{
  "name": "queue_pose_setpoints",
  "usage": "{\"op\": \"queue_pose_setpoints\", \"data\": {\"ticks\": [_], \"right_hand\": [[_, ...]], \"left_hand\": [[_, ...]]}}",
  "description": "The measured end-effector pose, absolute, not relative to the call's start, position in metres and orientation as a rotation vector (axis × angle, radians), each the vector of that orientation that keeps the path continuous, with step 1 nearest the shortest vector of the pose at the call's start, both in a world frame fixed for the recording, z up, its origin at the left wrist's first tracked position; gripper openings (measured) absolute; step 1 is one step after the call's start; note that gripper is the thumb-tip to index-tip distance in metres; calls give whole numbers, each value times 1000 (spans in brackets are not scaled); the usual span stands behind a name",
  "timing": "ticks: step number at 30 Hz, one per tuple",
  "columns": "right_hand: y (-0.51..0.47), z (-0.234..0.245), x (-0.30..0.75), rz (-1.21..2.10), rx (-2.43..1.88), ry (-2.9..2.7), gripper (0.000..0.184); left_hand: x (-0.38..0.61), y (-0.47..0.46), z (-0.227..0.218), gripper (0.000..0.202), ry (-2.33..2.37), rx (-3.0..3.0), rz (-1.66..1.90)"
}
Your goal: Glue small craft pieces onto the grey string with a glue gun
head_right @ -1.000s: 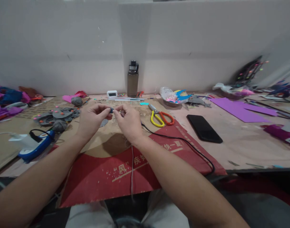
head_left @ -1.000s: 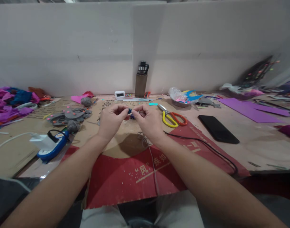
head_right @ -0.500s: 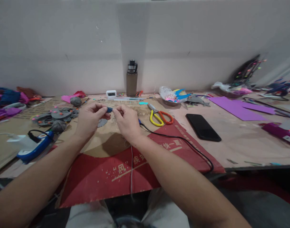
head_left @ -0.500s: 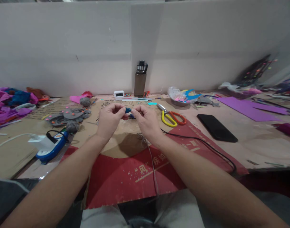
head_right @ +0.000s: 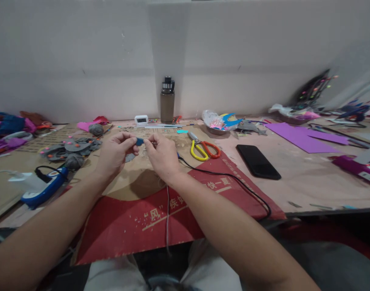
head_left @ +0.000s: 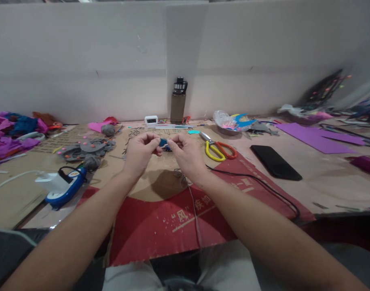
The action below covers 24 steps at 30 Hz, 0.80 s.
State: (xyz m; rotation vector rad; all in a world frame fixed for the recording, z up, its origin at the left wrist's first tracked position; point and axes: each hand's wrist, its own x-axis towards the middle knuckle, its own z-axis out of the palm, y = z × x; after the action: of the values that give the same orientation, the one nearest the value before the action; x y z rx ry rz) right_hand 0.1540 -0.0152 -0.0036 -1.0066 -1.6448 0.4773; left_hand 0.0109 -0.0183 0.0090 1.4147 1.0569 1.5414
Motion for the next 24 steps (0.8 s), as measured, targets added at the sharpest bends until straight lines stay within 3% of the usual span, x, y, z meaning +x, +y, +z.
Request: {"op": "queue_pose_setpoints", "data": {"ticks": [24], "right_hand": [[-9,-1,156,734,-996,-1509,15]], "left_hand": [[0,-15,17,18,899,1233,1219]]}}
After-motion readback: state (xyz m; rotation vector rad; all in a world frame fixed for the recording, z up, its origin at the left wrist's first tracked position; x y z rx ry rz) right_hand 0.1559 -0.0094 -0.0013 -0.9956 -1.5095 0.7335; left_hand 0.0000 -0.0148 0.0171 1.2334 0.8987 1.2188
